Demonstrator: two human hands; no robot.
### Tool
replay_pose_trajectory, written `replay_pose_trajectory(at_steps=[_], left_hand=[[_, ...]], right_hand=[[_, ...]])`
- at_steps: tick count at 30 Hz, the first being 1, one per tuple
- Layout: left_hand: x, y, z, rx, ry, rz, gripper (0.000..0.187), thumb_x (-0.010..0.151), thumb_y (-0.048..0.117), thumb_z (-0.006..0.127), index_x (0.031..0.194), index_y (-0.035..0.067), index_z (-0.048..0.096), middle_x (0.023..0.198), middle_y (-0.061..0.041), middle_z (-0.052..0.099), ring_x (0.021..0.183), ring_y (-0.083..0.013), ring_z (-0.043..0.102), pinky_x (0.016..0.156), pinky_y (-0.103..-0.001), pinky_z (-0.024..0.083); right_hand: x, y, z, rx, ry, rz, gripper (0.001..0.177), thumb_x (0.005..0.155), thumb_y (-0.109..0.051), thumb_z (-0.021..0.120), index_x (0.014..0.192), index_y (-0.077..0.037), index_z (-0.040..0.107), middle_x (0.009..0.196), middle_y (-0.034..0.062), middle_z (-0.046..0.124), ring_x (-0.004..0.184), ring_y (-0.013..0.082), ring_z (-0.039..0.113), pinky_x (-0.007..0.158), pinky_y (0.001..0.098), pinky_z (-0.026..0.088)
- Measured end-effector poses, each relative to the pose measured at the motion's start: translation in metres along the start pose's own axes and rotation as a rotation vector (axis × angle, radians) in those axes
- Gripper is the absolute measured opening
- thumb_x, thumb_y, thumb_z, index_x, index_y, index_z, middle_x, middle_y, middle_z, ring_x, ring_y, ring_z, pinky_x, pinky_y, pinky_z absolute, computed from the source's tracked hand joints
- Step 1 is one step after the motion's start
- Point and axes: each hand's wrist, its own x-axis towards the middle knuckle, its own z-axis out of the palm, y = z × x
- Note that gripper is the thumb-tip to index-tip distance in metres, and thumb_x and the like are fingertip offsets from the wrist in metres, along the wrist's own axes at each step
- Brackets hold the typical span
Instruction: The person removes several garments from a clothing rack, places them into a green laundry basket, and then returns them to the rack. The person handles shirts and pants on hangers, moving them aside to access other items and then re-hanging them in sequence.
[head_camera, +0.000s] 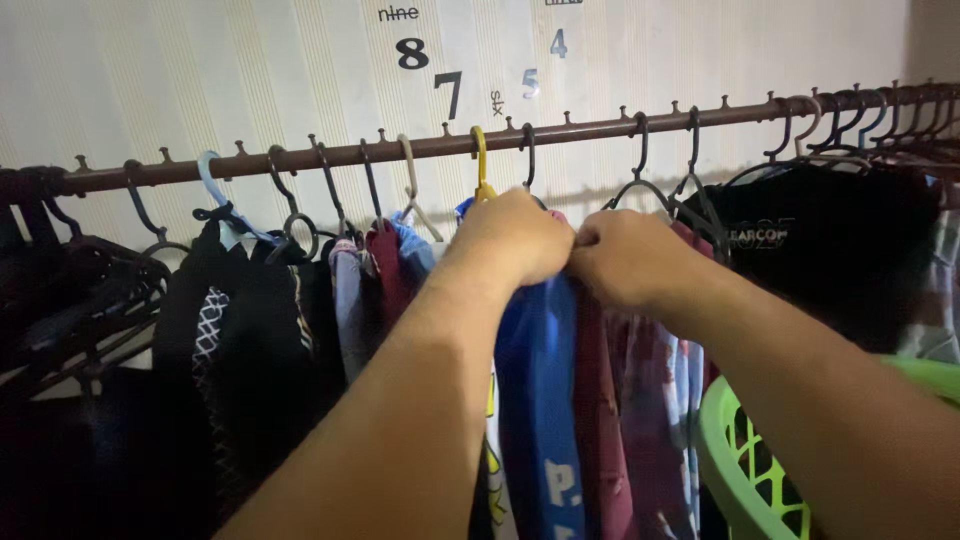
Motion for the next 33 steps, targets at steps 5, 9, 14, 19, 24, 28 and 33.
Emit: replay_pose_trajectory(at_steps=[5, 9, 14, 19, 24, 28, 33], left_hand=[[0.007, -0.012, -0.006, 0.156, -0.091, -0.027, 0.032, 0.085, 0.02, 0.054, 0.107, 0.008, 0.073, 0.116, -0.022, 0.065, 0.107, -0.0391, 0.064, 0.094, -0.043, 0.051], [-0.002, -0.015, -0.012, 0.065, -0.07, -0.163, 0.03, 0.085, 0.02, 0.057, 0.106, 0.006, 0.073, 0.114, -0.022, 0.066, 0.106, -0.0385, 0.065, 0.091, -0.042, 0.052], [0.002, -0.017, -0.009, 0.233, -0.164, -0.103, 0.028, 0.08, 0.012, 0.059, 0.102, 0.004, 0.075, 0.111, -0.023, 0.067, 0.105, -0.0386, 0.066, 0.091, -0.042, 0.053], [-0.001, -0.021, 0.007, -0.102, 0.02, -0.231, 0.03, 0.079, 0.012, 0.058, 0.104, 0.003, 0.071, 0.11, -0.024, 0.067, 0.104, -0.0396, 0.065, 0.089, -0.043, 0.053], [0.004, -0.029, 0.015, -0.089, 0.017, -0.149, 0.03, 0.081, 0.013, 0.057, 0.103, 0.002, 0.073, 0.108, -0.024, 0.069, 0.103, -0.0388, 0.066, 0.087, -0.043, 0.053], [0.001, -0.034, 0.015, -0.344, 0.113, -0.113, 0.038, 0.076, 0.012, 0.059, 0.113, 0.008, 0.068, 0.109, -0.018, 0.07, 0.101, -0.0329, 0.068, 0.085, -0.038, 0.053], [-0.015, -0.022, 0.002, -0.56, 0.072, -0.284, 0.044, 0.081, 0.012, 0.055, 0.124, 0.012, 0.062, 0.108, -0.016, 0.072, 0.098, -0.029, 0.071, 0.082, -0.038, 0.054]], right_hand=[[0.01, 0.001, -0.006, 0.046, -0.002, 0.046, 0.041, 0.086, -0.04, 0.059, 0.104, -0.004, 0.069, 0.101, 0.0218, 0.07, 0.092, 0.0383, 0.071, 0.082, 0.0459, 0.055], [0.007, 0.004, -0.003, 0.022, 0.096, -0.052, 0.041, 0.09, -0.04, 0.056, 0.102, -0.004, 0.071, 0.1, 0.025, 0.069, 0.097, 0.0408, 0.065, 0.087, 0.0474, 0.05], [0.007, -0.002, -0.007, -0.103, 0.17, -0.147, 0.042, 0.095, -0.038, 0.054, 0.1, 0.0, 0.07, 0.096, 0.0286, 0.068, 0.094, 0.0423, 0.065, 0.086, 0.0485, 0.049], [0.004, -0.008, -0.027, -0.029, 0.154, -0.058, 0.041, 0.098, -0.036, 0.05, 0.104, 0.0, 0.068, 0.088, 0.024, 0.07, 0.078, 0.0341, 0.067, 0.075, 0.0466, 0.051], [0.001, 0.002, -0.036, 0.071, 0.121, 0.171, 0.04, 0.102, -0.035, 0.045, 0.114, -0.001, 0.064, 0.089, 0.019, 0.069, 0.069, 0.0253, 0.061, 0.064, 0.0427, 0.053], [0.005, 0.021, -0.04, 0.0, 0.075, 0.167, 0.039, 0.101, -0.033, 0.046, 0.118, -0.002, 0.063, 0.09, 0.0201, 0.069, 0.069, 0.0252, 0.062, 0.065, 0.0417, 0.054], [0.009, 0.037, -0.033, -0.093, 0.031, 0.128, 0.041, 0.097, -0.035, 0.053, 0.114, 0.0, 0.067, 0.095, 0.0218, 0.071, 0.078, 0.029, 0.067, 0.077, 0.0436, 0.054]])
